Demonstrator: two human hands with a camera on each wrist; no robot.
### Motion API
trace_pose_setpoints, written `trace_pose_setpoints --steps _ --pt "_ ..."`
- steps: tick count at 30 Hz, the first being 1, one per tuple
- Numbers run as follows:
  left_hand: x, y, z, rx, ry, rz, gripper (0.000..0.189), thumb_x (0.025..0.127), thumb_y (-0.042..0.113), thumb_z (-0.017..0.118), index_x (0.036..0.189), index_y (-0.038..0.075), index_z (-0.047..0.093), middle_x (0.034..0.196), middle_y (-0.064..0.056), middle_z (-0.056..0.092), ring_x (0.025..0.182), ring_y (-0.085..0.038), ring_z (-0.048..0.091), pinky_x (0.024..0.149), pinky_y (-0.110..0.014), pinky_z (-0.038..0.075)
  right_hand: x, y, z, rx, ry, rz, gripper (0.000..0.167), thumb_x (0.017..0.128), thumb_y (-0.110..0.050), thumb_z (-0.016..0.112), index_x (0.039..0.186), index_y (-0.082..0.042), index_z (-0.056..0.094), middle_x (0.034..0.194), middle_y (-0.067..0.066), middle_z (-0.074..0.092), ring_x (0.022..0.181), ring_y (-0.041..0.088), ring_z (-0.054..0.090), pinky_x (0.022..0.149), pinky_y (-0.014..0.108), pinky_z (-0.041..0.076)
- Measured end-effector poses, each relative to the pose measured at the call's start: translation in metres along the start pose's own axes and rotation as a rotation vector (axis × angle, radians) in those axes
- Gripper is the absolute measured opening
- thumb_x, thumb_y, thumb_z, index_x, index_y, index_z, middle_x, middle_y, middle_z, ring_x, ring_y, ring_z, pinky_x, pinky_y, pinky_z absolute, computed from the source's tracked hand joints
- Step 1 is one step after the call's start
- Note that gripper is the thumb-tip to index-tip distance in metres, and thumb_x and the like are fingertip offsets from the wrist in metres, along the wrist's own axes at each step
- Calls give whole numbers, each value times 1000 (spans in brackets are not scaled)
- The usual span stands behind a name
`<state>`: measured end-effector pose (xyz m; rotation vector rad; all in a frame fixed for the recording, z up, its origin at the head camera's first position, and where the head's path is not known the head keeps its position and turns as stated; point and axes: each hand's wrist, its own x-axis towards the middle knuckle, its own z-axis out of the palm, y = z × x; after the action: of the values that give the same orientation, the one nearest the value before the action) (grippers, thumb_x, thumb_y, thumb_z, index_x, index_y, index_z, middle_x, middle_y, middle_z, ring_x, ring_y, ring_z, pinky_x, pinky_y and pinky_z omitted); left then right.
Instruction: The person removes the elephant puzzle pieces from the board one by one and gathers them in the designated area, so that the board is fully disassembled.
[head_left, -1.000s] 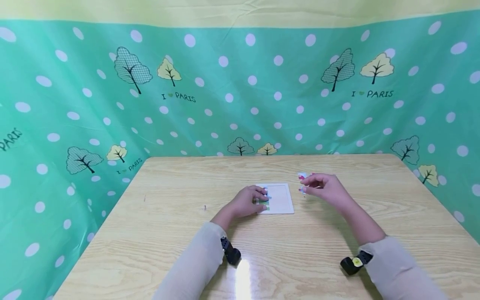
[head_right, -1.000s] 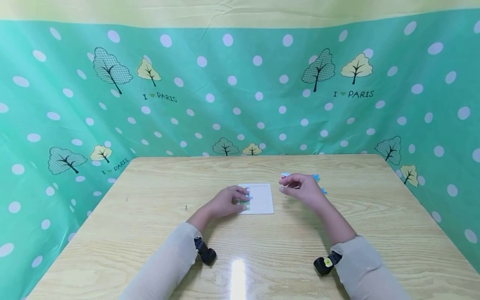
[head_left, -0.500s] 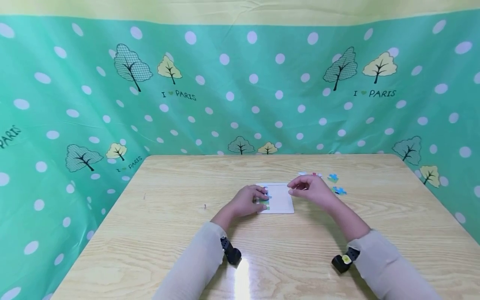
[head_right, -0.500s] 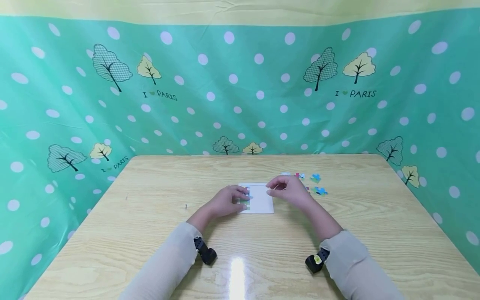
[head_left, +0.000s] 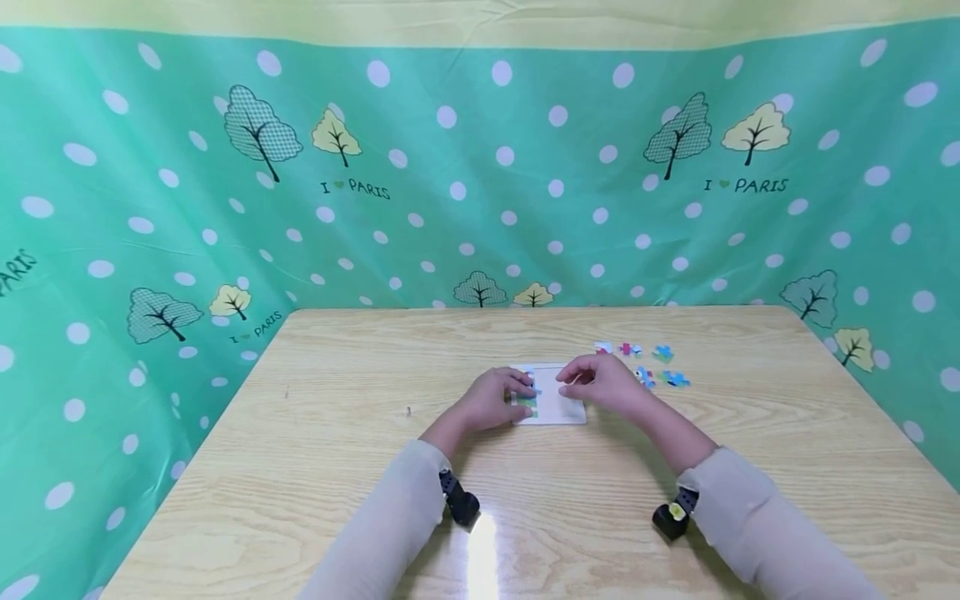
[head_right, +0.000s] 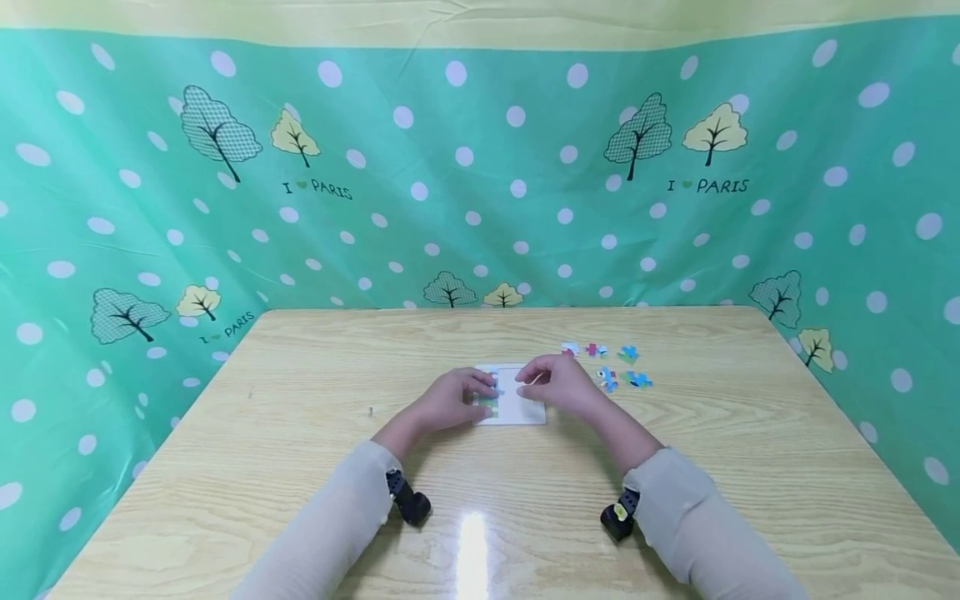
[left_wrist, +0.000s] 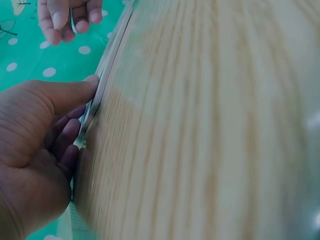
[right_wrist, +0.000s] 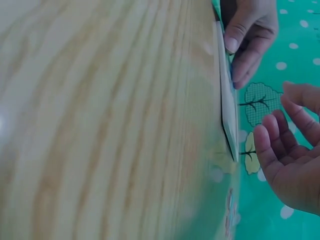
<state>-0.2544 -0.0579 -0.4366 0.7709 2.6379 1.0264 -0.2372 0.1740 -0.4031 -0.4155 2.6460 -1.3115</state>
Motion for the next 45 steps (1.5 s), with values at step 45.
trace_pose_setpoints --steps 45 --pt "11 -7 -18 72 20 -94 49 79 31 83 121 10 69 127 -3 57 123 -22 49 109 -37 33 36 -6 28 -182 -83 41 9 83 -4 75 92 -6 74 83 2 65 80 17 57 75 32 50"
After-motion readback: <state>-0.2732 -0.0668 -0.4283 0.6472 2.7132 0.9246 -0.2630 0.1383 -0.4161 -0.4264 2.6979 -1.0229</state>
